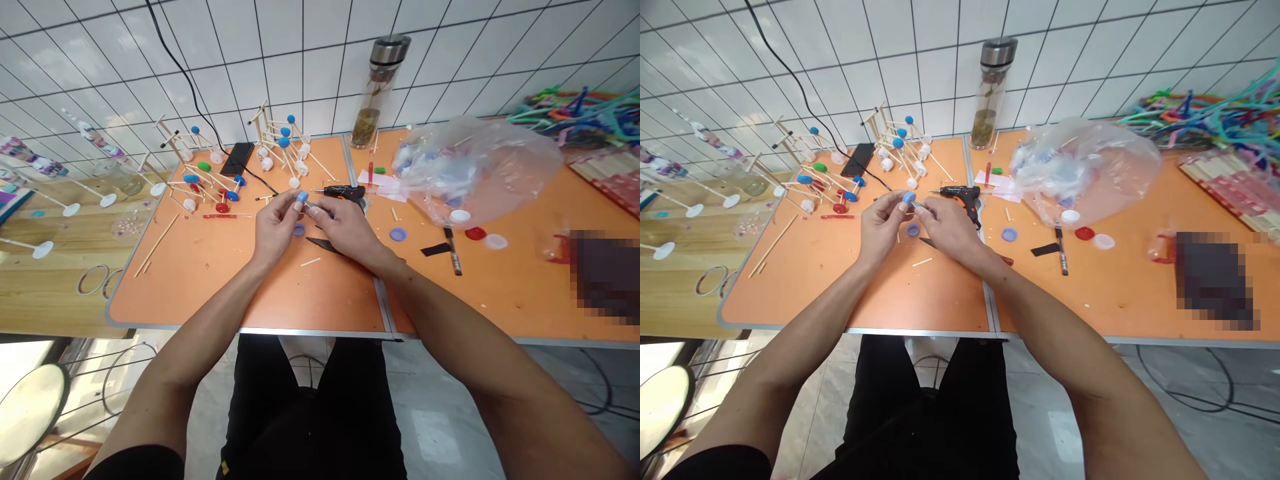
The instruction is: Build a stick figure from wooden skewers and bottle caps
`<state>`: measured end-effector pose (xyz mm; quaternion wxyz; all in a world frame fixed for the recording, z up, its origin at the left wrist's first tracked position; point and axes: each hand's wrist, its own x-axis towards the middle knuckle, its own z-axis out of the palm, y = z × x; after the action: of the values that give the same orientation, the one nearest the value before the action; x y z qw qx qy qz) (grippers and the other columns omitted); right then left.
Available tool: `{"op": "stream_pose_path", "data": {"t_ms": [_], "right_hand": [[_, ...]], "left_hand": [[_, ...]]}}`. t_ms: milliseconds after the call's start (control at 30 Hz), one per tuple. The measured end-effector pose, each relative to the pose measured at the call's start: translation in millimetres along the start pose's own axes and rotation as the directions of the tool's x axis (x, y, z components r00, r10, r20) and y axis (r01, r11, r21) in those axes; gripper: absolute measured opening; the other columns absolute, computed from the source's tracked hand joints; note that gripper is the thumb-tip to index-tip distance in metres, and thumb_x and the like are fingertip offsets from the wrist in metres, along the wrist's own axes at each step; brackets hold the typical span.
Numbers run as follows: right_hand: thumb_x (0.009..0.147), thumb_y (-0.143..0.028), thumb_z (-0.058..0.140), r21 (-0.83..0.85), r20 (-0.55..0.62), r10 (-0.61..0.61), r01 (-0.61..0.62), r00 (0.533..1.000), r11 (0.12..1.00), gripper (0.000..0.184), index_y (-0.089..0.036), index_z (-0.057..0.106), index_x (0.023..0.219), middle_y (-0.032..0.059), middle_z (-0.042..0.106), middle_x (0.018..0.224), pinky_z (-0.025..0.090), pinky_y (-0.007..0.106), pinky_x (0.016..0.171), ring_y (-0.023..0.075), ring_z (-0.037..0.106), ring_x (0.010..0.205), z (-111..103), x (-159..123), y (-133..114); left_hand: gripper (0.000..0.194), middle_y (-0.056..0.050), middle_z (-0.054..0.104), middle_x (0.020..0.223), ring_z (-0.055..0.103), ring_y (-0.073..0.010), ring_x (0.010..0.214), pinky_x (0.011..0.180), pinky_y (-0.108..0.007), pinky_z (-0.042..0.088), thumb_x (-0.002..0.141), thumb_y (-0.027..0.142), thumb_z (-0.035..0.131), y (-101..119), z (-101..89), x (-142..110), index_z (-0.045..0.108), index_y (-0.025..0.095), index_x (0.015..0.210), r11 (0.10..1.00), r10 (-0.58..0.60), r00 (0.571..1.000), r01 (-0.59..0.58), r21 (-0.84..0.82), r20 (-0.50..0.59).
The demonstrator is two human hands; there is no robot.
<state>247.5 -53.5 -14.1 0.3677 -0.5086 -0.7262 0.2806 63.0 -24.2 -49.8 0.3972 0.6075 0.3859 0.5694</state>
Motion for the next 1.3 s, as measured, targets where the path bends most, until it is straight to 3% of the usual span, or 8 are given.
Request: {"op": "stream_pose_path", "data": {"t_ms": [167, 367, 533, 700, 800, 967, 1100, 1300], "right_hand": [[0.121, -0.041, 0.039, -0.577, 0.018, 0.040, -0.022, 0.999, 0.816, 0.041, -0.020, 0.074, 0.127, 0.0142, 0.084, 0.118, 0.028, 0.036, 0.071, 0.0314, 0.072, 0.098, 5.0, -6.2, -6.9], [0.121, -0.041, 0.037, -0.649, 0.010, 0.031, -0.017, 0.999, 0.761, 0.043, -0.019, 0.073, 0.129, 0.0177, 0.083, 0.116, 0.030, 0.037, 0.071, 0.0326, 0.074, 0.095, 10.8, -9.6, -8.0], [0.115, -0.038, 0.051, -0.003, 0.067, 0.113, -0.113, 0.991, 0.994, 0.030, -0.021, 0.069, 0.098, 0.0038, 0.065, 0.081, 0.031, 0.030, 0.065, 0.0188, 0.054, 0.071, 2.5, -3.7, -9.6], [0.118, -0.038, 0.041, 0.683, 0.544, 0.151, -0.540, 0.825, 0.491, 0.027, -0.025, 0.057, 0.100, -0.0127, 0.021, 0.063, 0.011, 0.024, 0.049, 0.0120, 0.003, 0.052, -9.4, 3.1, -15.7], [0.119, -0.038, 0.036, 0.689, 0.588, 0.108, -0.567, 0.801, 0.452, 0.030, -0.025, 0.054, 0.098, -0.0128, 0.019, 0.063, 0.012, 0.023, 0.048, 0.0120, 0.000, 0.052, -9.9, 4.7, -17.1], [0.115, -0.039, 0.048, 0.005, 0.059, 0.143, -0.143, 0.988, 0.990, 0.029, -0.021, 0.069, 0.106, 0.0026, 0.064, 0.079, 0.029, 0.030, 0.061, 0.0174, 0.049, 0.064, 3.1, -2.9, -12.0], [0.119, -0.038, 0.041, -0.633, -0.032, -0.008, -0.014, 0.999, 0.774, 0.039, -0.021, 0.075, 0.130, 0.0170, 0.084, 0.121, 0.031, 0.036, 0.071, 0.0306, 0.074, 0.096, 7.1, -11.0, -9.5], [0.122, -0.043, 0.040, -0.686, -0.034, 0.011, -0.031, 0.999, 0.727, 0.042, -0.021, 0.072, 0.137, 0.0137, 0.086, 0.123, 0.025, 0.037, 0.067, 0.0335, 0.077, 0.101, -0.3, -12.2, -16.1]], "left_hand": [[0.052, -0.005, 0.086, 0.100, 0.084, -0.0184, 0.093, 0.085, -0.032, 0.071, 0.086, 0.071, 0.092, -5.9, -7.6, 9.2, 0.076, 0.023, 0.099, 0.984, -0.116, 0.993, 0.117, -0.133, 0.017], [0.053, -0.006, 0.087, 0.103, 0.085, -0.0184, 0.095, 0.091, -0.036, 0.072, 0.082, 0.066, 0.098, -10.0, -7.4, 10.9, 0.072, 0.022, 0.093, 0.974, -0.123, 0.992, 0.128, -0.189, 0.039], [0.055, -0.008, 0.088, 0.111, 0.086, -0.0236, 0.109, 0.101, -0.041, 0.069, 0.083, 0.070, 0.096, -2.3, -3.9, 7.5, 0.067, 0.023, 0.089, 0.978, -0.069, 0.995, 0.081, -0.190, 0.071], [0.057, -0.010, 0.088, 0.114, 0.086, -0.0255, 0.113, 0.100, -0.043, 0.068, 0.086, 0.072, 0.093, 0.7, -1.9, 8.9, 0.061, 0.025, 0.092, 0.968, -0.008, 0.997, 0.026, -0.249, 0.075], [0.058, -0.010, 0.088, 0.119, 0.085, -0.0264, 0.117, 0.106, -0.044, 0.066, 0.082, 0.070, 0.097, 3.4, -0.1, 8.4, 0.063, 0.024, 0.092, 0.942, -0.008, 0.998, 0.027, -0.335, 0.058], [0.050, -0.007, 0.090, 0.113, 0.086, -0.0228, 0.108, 0.102, -0.036, 0.068, 0.075, 0.056, 0.107, 3.6, 3.4, 4.4, 0.073, 0.022, 0.087, 0.917, -0.097, 0.995, 0.101, -0.387, 0.030], [0.045, -0.004, 0.089, 0.099, 0.086, -0.0188, 0.099, 0.091, -0.028, 0.069, 0.074, 0.048, 0.109, -0.7, 1.6, 7.8, 0.075, 0.021, 0.085, 0.897, -0.230, 0.973, 0.204, -0.391, -0.019], [0.021, -0.006, 0.089, 0.101, 0.088, -0.0207, 0.113, 0.108, -0.032, 0.069, 0.101, 0.023, 0.086, 10.2, -7.0, 18.8, 0.071, 0.019, 0.088, 0.752, -0.458, 0.889, 0.371, -0.545, -0.026]]}}
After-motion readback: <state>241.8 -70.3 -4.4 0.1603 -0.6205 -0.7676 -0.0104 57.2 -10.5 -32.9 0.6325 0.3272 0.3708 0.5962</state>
